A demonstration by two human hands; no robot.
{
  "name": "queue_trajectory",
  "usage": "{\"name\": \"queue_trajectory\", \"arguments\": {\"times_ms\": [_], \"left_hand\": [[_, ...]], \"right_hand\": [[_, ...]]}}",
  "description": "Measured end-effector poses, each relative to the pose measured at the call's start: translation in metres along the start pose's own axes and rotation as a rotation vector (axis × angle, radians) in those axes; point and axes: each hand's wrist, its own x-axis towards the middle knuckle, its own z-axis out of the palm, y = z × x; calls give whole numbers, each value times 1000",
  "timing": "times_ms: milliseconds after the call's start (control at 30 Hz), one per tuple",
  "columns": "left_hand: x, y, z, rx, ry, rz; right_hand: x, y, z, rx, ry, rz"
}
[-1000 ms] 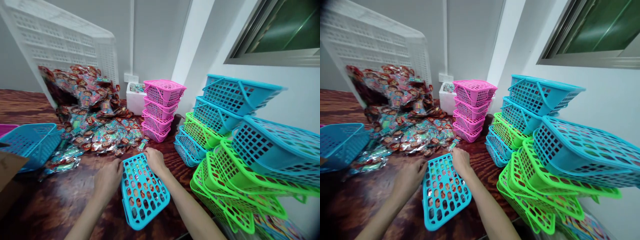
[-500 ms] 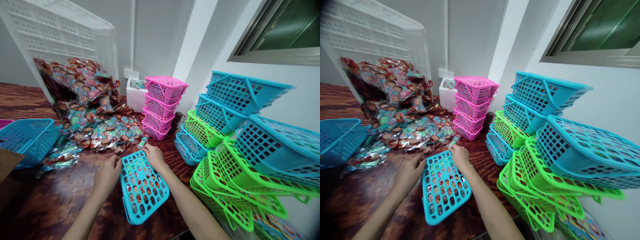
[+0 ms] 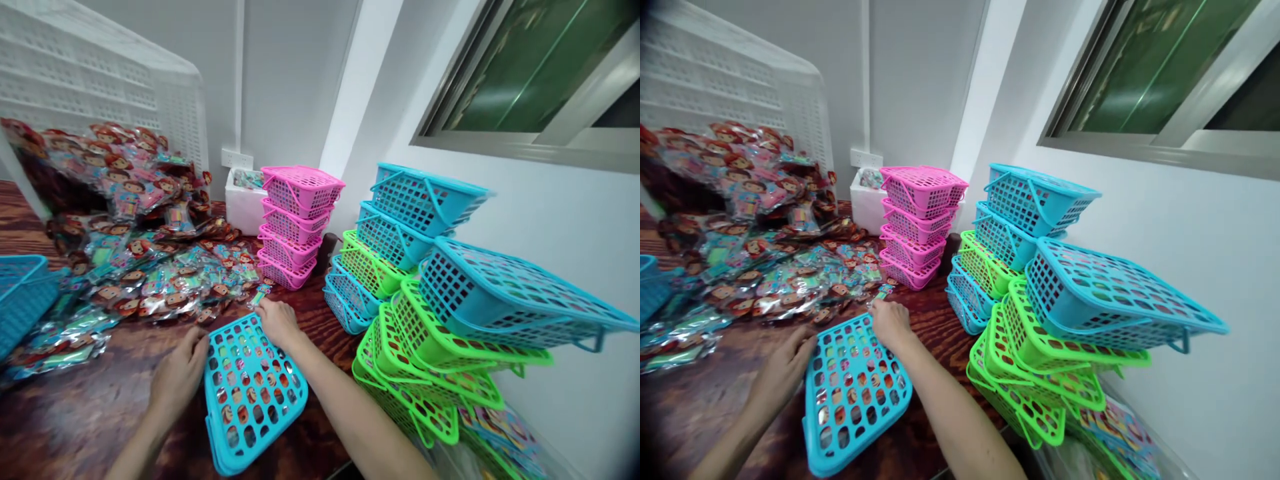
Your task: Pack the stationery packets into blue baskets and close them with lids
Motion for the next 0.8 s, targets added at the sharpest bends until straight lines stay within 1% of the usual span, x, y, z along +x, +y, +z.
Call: {"name": "queue_trajectory", "arguments": {"times_ms": [100,233,300,367,433,467,500,567,633,700,733,800], "left_hand": [[5,-2,2,-39,-60,2],[8,-4,11,-90,-30,-34],[6,-7,19,-164,7,-42],[3,-9,25,-252,75,-60],[-1,-10,27,-316,126,-85],[-1,-9,26,-322,131,-92],[-1,-8,23,-305,117,-89],[4,-4,12,-196,40,-47],[13,4,-2,-4,-76,15],[24,12,-13,165,-153,52],[28,16,-15,214,-162,54],[34,21,-13,242,-144,43]], "right_hand": [[6,2,1,34,-32,-18],[16,9,9,110,-105,-18],[20,11,15,134,-137,3],[23,12,18,145,-162,21],[23,12,17,147,-183,26],[23,11,14,145,-195,26],[23,10,11,141,-208,22],[26,7,2,128,-235,12],[30,2,-3,110,-254,1],[31,-4,-4,87,-246,4],[30,-7,-2,75,-230,13],[27,-12,2,53,-189,38]]}}
